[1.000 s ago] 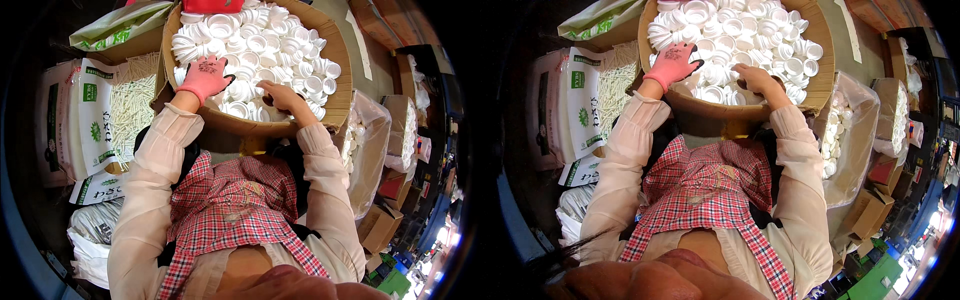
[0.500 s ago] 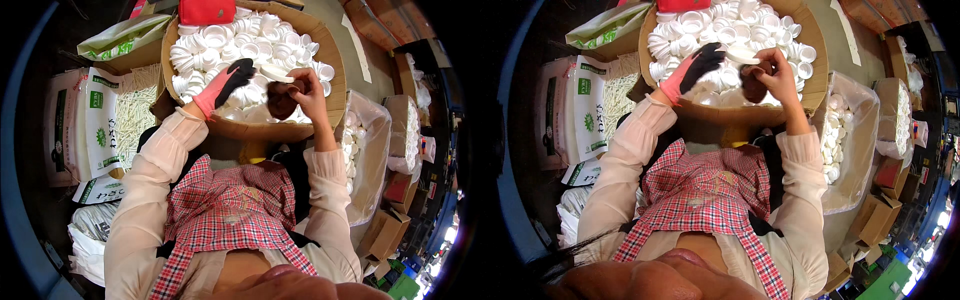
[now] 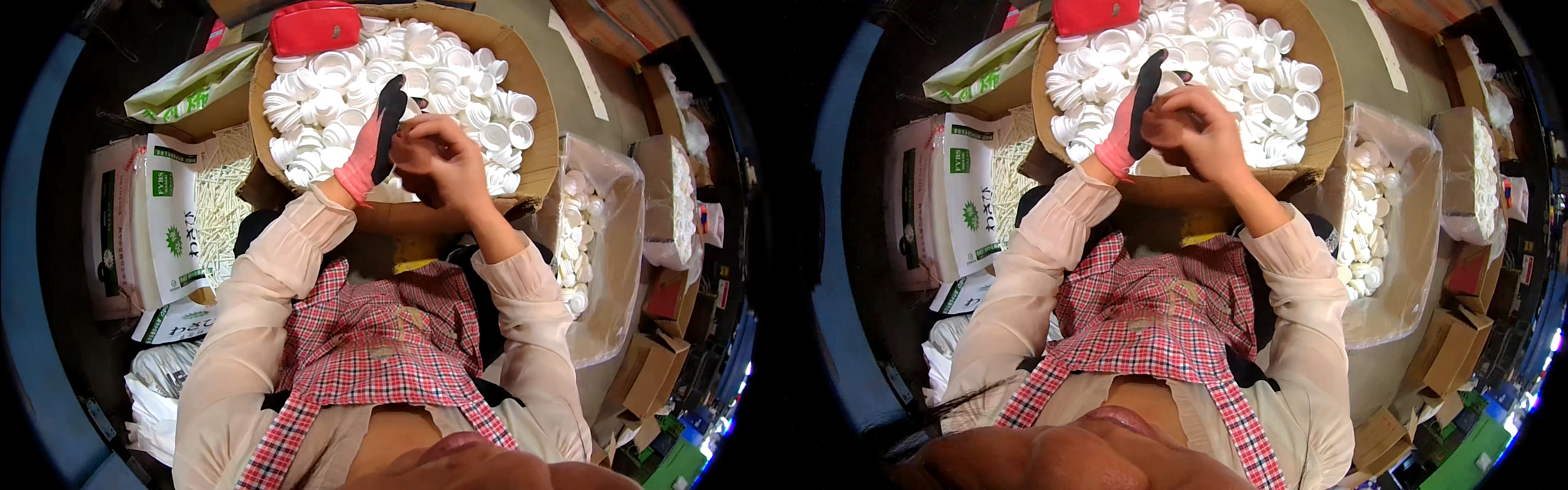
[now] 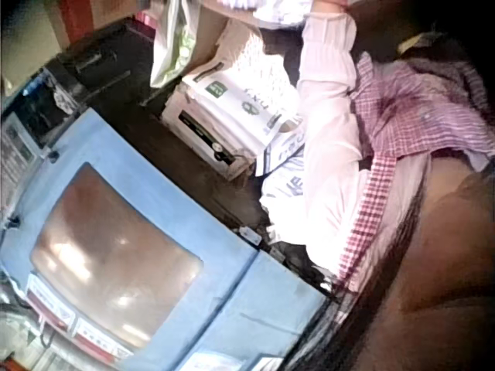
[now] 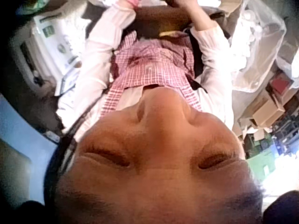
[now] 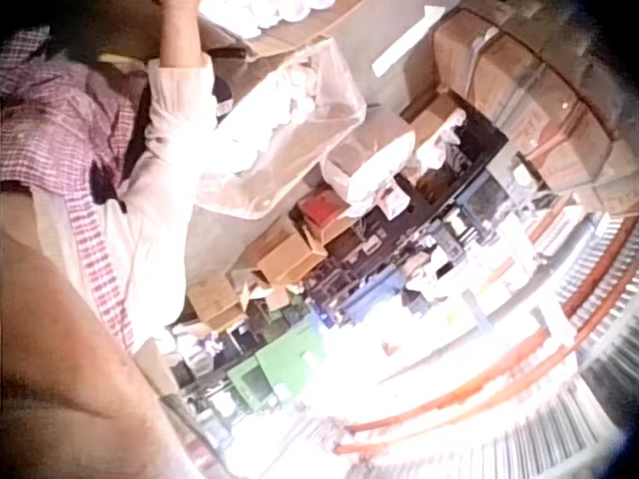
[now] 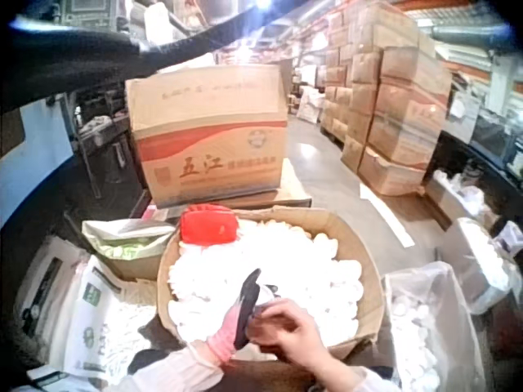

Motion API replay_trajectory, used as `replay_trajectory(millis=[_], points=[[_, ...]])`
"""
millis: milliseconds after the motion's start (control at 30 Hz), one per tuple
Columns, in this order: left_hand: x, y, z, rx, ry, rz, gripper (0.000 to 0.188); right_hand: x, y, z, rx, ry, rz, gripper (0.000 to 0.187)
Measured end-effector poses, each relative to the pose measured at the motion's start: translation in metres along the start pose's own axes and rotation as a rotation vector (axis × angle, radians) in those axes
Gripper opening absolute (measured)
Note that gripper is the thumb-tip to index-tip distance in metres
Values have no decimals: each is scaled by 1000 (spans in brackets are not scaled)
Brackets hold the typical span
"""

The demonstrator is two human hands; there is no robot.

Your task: The person sits on the floor and repeatedly picks up white plastic cup bodies and lids from a large cardboard box. They align and press the lids onto the cup bodies by hand, then place the assembled units into a nearby plastic bag. The process continues throughout the clip.

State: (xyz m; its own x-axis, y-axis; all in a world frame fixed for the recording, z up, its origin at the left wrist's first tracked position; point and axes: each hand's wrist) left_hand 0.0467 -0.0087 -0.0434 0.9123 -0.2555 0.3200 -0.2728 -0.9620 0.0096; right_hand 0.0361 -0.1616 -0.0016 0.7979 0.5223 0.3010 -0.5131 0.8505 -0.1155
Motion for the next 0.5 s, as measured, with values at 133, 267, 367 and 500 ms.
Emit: replay_trajectory(millis=[133, 267, 367, 500], points=[[-3, -5, -5, -340, -79, 65, 46, -8, -8, 1, -518, -190, 202, 30], [1, -13, -11, -1, -78, 50, 53, -8, -18, 4, -764, -376, 130, 31], [-6, -1, -5, -245, -149, -8, 32, 0, -9, 8, -743, -544, 8, 38], [-13, 13, -5, 240, -35, 36, 22, 1, -3, 1, -831, -455, -99, 38]])
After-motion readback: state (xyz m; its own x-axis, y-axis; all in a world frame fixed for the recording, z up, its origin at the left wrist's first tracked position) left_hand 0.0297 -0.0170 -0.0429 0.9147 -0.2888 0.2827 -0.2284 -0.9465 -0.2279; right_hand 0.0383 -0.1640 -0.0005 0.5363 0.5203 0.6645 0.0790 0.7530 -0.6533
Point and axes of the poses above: each hand's wrist, its own x-axis towards the middle knuckle, its own y-axis out of the palm, z = x × y, and after that the axes turned 11 degrees about z, right-handed
